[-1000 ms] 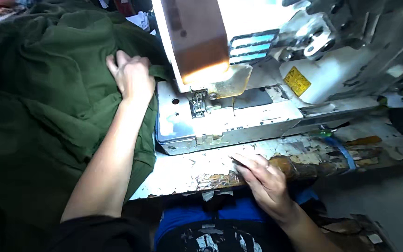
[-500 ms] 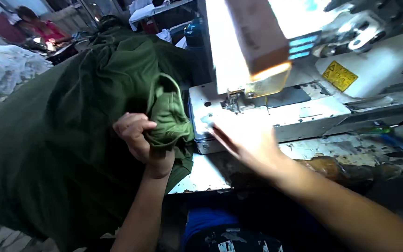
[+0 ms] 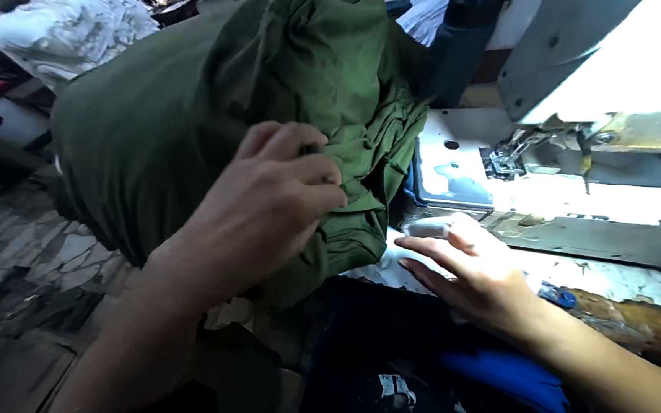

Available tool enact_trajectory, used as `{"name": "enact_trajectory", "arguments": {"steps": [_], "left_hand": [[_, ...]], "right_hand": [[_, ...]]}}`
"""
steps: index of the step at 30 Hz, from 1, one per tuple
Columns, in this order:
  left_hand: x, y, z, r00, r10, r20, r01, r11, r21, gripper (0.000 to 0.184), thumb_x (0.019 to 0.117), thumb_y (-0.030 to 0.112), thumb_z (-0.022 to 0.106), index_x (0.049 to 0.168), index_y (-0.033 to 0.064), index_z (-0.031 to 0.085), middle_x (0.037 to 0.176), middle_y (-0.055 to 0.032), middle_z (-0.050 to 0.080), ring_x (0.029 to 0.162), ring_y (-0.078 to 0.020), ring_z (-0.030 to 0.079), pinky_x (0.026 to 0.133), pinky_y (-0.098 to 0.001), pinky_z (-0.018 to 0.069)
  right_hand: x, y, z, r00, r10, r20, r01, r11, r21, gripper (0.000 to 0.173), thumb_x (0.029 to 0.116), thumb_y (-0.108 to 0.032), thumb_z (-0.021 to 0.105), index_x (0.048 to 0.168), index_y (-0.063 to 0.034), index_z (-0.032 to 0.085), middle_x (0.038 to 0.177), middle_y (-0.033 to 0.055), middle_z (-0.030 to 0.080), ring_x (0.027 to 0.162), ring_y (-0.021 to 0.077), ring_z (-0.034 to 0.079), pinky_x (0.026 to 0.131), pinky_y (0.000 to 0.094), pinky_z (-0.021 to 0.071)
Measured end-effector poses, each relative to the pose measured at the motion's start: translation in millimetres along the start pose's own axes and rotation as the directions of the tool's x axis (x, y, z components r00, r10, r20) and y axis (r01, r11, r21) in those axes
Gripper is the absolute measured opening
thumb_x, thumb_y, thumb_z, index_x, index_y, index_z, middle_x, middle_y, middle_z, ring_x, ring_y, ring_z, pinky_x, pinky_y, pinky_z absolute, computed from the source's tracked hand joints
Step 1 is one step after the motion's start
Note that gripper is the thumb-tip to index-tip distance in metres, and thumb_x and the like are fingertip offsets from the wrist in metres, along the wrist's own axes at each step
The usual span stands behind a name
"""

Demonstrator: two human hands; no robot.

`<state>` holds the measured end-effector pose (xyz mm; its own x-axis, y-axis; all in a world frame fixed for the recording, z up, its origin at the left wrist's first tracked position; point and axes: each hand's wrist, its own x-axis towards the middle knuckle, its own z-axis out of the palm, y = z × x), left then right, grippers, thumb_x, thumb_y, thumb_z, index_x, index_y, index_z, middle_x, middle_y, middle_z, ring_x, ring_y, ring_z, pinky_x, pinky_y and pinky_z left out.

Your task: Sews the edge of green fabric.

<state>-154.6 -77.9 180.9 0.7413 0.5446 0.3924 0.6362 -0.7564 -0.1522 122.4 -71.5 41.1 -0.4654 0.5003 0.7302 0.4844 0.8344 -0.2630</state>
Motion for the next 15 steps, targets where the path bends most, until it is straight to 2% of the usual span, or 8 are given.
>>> {"name": "enact_trajectory", "arguments": {"steps": [3, 6, 8, 10, 11, 12, 14, 15], "left_hand": [[-8, 1, 5, 1.000, -0.010, 0.011, 0.010, 0.998, 0.064, 0.025, 0.0948, 0.011, 0.055, 0.101, 0.0152, 0.079, 0.113, -0.0065, 0.073, 0.129, -0.0363, 0.055, 0.112, -0.0553, 0.0361], [-1, -7, 12, 0.999, -0.041, 0.023, 0.037, 0.986, 0.161, 0.023, 0.0940, 0.009, 0.058, 0.102, 0.0140, 0.079, 0.117, -0.0078, 0.072, 0.134, -0.0386, 0.052, 0.114, -0.0589, 0.0315], [4, -16, 20, 0.993, -0.068, 0.100, 0.051, 0.985, 0.168, 0.014, 0.0917, 0.009, 0.065, 0.094, 0.0114, 0.078, 0.118, -0.0096, 0.072, 0.140, -0.0424, 0.046, 0.116, -0.0706, 0.0209], [1, -20, 21, 0.995, -0.034, 0.095, 0.020, 0.989, 0.144, 0.015, 0.0925, 0.014, 0.063, 0.085, 0.0128, 0.077, 0.108, -0.0054, 0.074, 0.138, -0.0404, 0.048, 0.116, -0.0735, 0.0168], [-4, -19, 21, 0.996, -0.011, 0.083, 0.001, 0.993, 0.114, 0.018, 0.0936, 0.017, 0.061, 0.084, 0.0140, 0.076, 0.104, -0.0029, 0.074, 0.137, -0.0383, 0.050, 0.116, -0.0730, 0.0164], [-10, -15, 23, 0.997, 0.005, 0.079, -0.011, 0.997, 0.078, 0.020, 0.0942, 0.018, 0.060, 0.084, 0.0140, 0.076, 0.100, -0.0019, 0.074, 0.135, -0.0369, 0.052, 0.117, -0.0728, 0.0159], [-18, -7, 38, 0.997, 0.021, 0.068, -0.025, 0.998, 0.054, 0.018, 0.0931, 0.015, 0.061, 0.081, 0.0113, 0.075, 0.090, -0.0034, 0.073, 0.126, -0.0365, 0.058, 0.116, -0.0730, 0.0171], [-22, -5, 47, 0.997, 0.019, 0.068, -0.023, 0.998, 0.054, 0.016, 0.0924, 0.012, 0.063, 0.081, 0.0097, 0.075, 0.086, -0.0048, 0.072, 0.121, -0.0367, 0.060, 0.116, -0.0727, 0.0176]], "right_hand": [[34, -9, 36, 0.997, -0.031, -0.072, 0.036, 0.996, 0.076, 0.019, 0.0985, -0.023, 0.064, 0.101, -0.0083, 0.077, 0.097, 0.0072, 0.071, 0.092, 0.0176, 0.067, 0.081, 0.0315, 0.0559], [66, -7, 73, 0.987, -0.007, -0.163, 0.010, 1.000, 0.013, 0.023, 0.0941, -0.020, 0.069, 0.112, -0.0045, 0.073, 0.098, 0.0144, 0.069, 0.089, 0.0277, 0.069, 0.075, 0.0408, 0.0585], [73, -2, 80, 0.993, 0.060, -0.103, -0.052, 0.995, 0.080, 0.014, 0.0945, -0.016, 0.067, 0.098, -0.0039, 0.074, 0.093, 0.0152, 0.069, 0.086, 0.0291, 0.070, 0.073, 0.0442, 0.0592], [60, -2, 56, 0.998, 0.060, -0.012, -0.056, 0.982, 0.182, 0.018, 0.0972, -0.019, 0.063, 0.091, -0.0061, 0.074, 0.085, 0.0069, 0.067, 0.081, 0.0184, 0.067, 0.073, 0.0346, 0.0573], [44, -3, 35, 0.998, 0.055, 0.033, -0.061, 0.972, 0.225, 0.020, 0.0991, -0.022, 0.062, 0.093, -0.0074, 0.073, 0.083, 0.0030, 0.067, 0.079, 0.0112, 0.065, 0.073, 0.0268, 0.0561], [22, -4, 12, 0.995, 0.071, 0.072, -0.087, 0.964, 0.252, 0.023, 0.1018, -0.027, 0.060, 0.104, -0.0080, 0.073, 0.086, 0.0017, 0.067, 0.080, 0.0069, 0.063, 0.074, 0.0221, 0.0537], [-26, -3, -32, 0.972, 0.209, 0.108, -0.223, 0.964, 0.142, 0.041, 0.1026, -0.041, 0.059, 0.132, -0.0136, 0.063, 0.094, 0.0021, 0.066, 0.083, 0.0049, 0.062, 0.077, 0.0215, 0.0526], [-49, -1, -49, 0.953, 0.294, 0.072, -0.296, 0.955, 0.013, 0.046, 0.1019, -0.043, 0.059, 0.137, -0.0133, 0.061, 0.097, 0.0044, 0.068, 0.083, 0.0079, 0.063, 0.077, 0.0250, 0.0539]]}}
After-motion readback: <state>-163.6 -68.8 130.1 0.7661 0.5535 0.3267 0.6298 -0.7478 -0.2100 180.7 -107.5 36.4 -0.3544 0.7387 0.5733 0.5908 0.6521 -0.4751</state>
